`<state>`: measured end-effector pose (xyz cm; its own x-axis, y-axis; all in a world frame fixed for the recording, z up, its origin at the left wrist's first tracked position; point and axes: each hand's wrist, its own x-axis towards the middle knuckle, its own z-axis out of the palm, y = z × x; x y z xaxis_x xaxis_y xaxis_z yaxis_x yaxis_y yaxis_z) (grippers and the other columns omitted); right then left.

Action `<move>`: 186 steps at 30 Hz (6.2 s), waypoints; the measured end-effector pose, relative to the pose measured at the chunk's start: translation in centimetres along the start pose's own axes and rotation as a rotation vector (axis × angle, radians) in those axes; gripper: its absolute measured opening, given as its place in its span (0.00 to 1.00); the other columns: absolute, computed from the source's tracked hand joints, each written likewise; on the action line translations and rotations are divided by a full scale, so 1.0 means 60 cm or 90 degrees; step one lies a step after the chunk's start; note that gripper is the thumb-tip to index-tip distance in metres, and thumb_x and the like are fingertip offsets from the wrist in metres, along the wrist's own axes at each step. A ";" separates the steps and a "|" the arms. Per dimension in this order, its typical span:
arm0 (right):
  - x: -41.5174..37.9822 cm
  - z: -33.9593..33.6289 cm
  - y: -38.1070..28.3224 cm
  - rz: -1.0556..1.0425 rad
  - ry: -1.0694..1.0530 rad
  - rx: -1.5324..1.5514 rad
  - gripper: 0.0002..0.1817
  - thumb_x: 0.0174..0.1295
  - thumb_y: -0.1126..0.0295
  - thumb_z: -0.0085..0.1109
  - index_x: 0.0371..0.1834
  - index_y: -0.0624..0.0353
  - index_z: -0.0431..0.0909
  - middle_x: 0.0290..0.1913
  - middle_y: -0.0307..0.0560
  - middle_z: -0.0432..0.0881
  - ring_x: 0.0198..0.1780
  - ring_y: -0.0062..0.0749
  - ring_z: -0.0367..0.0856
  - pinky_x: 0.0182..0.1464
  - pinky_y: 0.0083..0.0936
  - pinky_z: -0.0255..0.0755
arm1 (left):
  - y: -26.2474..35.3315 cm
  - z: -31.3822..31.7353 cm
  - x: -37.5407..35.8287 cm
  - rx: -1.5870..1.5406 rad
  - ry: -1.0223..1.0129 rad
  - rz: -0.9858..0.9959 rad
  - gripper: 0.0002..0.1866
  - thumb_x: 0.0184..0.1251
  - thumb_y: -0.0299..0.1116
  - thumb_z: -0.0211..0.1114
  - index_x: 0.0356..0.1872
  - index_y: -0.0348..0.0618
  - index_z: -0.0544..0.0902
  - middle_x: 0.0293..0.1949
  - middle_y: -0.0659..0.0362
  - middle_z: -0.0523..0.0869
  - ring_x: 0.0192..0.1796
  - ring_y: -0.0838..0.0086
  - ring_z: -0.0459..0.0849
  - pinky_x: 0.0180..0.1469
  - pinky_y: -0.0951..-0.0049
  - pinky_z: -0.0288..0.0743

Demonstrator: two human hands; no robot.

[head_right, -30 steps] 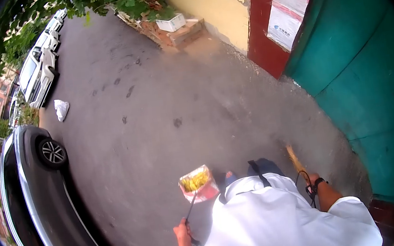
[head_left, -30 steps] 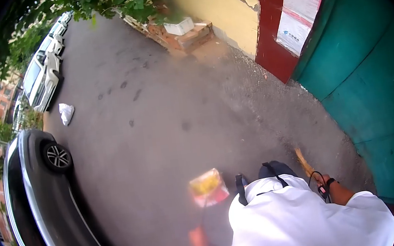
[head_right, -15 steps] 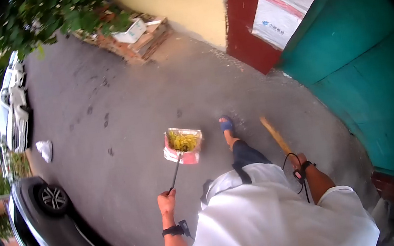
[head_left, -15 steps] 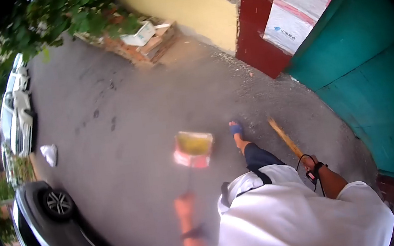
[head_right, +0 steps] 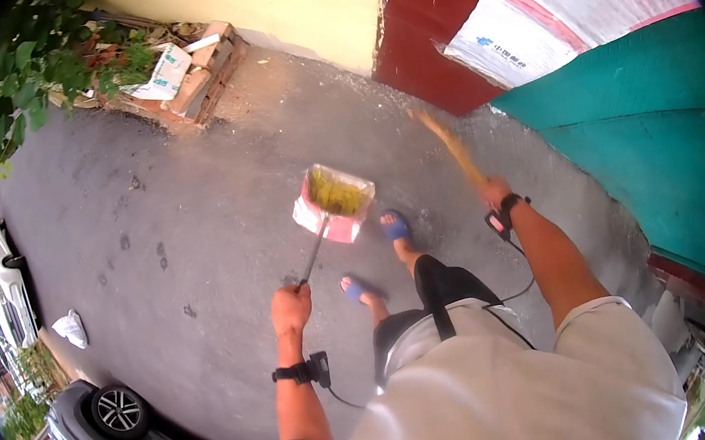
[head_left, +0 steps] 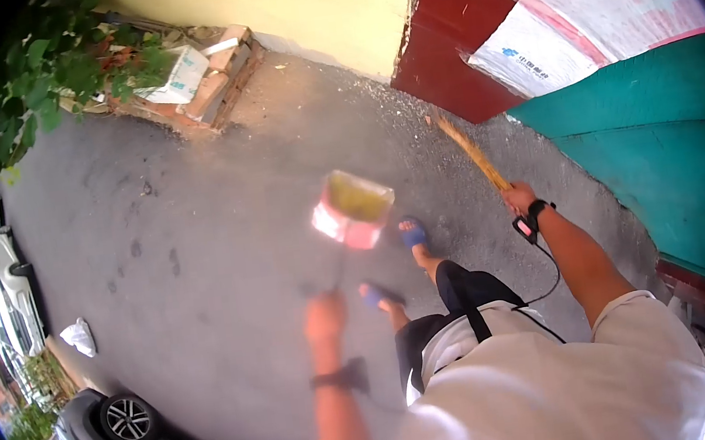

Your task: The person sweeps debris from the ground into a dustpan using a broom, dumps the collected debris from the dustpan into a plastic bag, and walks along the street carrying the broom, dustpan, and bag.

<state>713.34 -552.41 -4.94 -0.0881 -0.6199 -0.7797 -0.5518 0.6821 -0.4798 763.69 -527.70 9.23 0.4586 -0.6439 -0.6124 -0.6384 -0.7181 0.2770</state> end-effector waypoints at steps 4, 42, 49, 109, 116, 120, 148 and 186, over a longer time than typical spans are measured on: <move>0.098 0.027 -0.046 0.014 0.038 -0.047 0.10 0.63 0.65 0.58 0.29 0.60 0.78 0.16 0.39 0.73 0.14 0.25 0.68 0.16 0.28 0.58 | 0.053 -0.033 0.086 0.077 -0.011 0.104 0.23 0.70 0.48 0.55 0.30 0.37 0.86 0.30 0.41 0.87 0.35 0.43 0.86 0.38 0.47 0.80; 0.171 0.282 -0.373 -0.177 0.109 -0.525 0.16 0.61 0.63 0.59 0.44 0.62 0.84 0.43 0.65 0.85 0.47 0.58 0.85 0.48 0.47 0.79 | 0.151 -0.096 0.231 0.141 -0.141 -0.065 0.21 0.63 0.47 0.59 0.42 0.40 0.88 0.42 0.41 0.88 0.48 0.47 0.87 0.51 0.52 0.80; 0.020 0.147 -0.174 -0.348 -0.094 -0.495 0.17 0.55 0.62 0.63 0.47 0.53 0.83 0.35 0.58 0.85 0.39 0.54 0.84 0.41 0.42 0.75 | 0.141 -0.101 0.245 0.102 -0.115 -0.096 0.19 0.62 0.44 0.58 0.41 0.41 0.88 0.44 0.45 0.88 0.49 0.49 0.85 0.52 0.56 0.78; -0.423 1.933 -1.222 -0.178 -0.323 -0.455 0.12 0.64 0.69 0.61 0.24 0.61 0.74 0.17 0.45 0.73 0.13 0.32 0.69 0.15 0.30 0.63 | -1.507 -0.260 -0.056 -0.985 0.657 -0.924 0.19 0.68 0.38 0.67 0.24 0.31 0.78 0.12 0.60 0.70 0.10 0.74 0.64 0.12 0.70 0.55; -0.546 2.182 -1.200 -0.248 -0.253 -0.586 0.14 0.61 0.63 0.59 0.22 0.60 0.77 0.16 0.46 0.75 0.15 0.36 0.74 0.17 0.36 0.66 | -1.796 -0.379 0.020 -0.904 0.699 -0.881 0.20 0.66 0.40 0.67 0.20 0.37 0.77 0.14 0.58 0.74 0.11 0.74 0.69 0.13 0.68 0.58; -0.636 2.304 -1.269 -0.092 -0.304 -0.621 0.14 0.60 0.62 0.59 0.25 0.61 0.79 0.20 0.47 0.78 0.19 0.38 0.77 0.22 0.38 0.70 | -1.919 -0.580 0.039 -1.082 0.604 -1.024 0.21 0.67 0.44 0.67 0.21 0.39 0.76 0.14 0.61 0.73 0.11 0.75 0.67 0.13 0.68 0.57; -0.775 3.421 -1.828 -0.146 -0.400 -0.477 0.12 0.66 0.62 0.55 0.31 0.59 0.73 0.19 0.44 0.74 0.15 0.35 0.73 0.15 0.35 0.65 | -2.702 -1.272 0.463 -1.082 0.659 -0.864 0.28 0.74 0.53 0.56 0.20 0.40 0.76 0.12 0.62 0.70 0.11 0.74 0.64 0.14 0.69 0.56; -0.913 4.498 -2.535 -0.297 -0.442 -0.758 0.17 0.66 0.62 0.61 0.22 0.59 0.72 0.15 0.42 0.71 0.14 0.30 0.68 0.15 0.29 0.60 | -3.306 -2.185 0.954 -1.013 0.584 -0.861 0.29 0.73 0.55 0.57 0.20 0.40 0.77 0.11 0.64 0.70 0.09 0.79 0.63 0.11 0.73 0.52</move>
<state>1025.88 -517.47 2.22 0.5079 -0.1467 -0.8488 -0.7953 -0.4584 -0.3966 997.61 -456.70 16.27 0.4180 0.6580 -0.6263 0.8098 0.0425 0.5852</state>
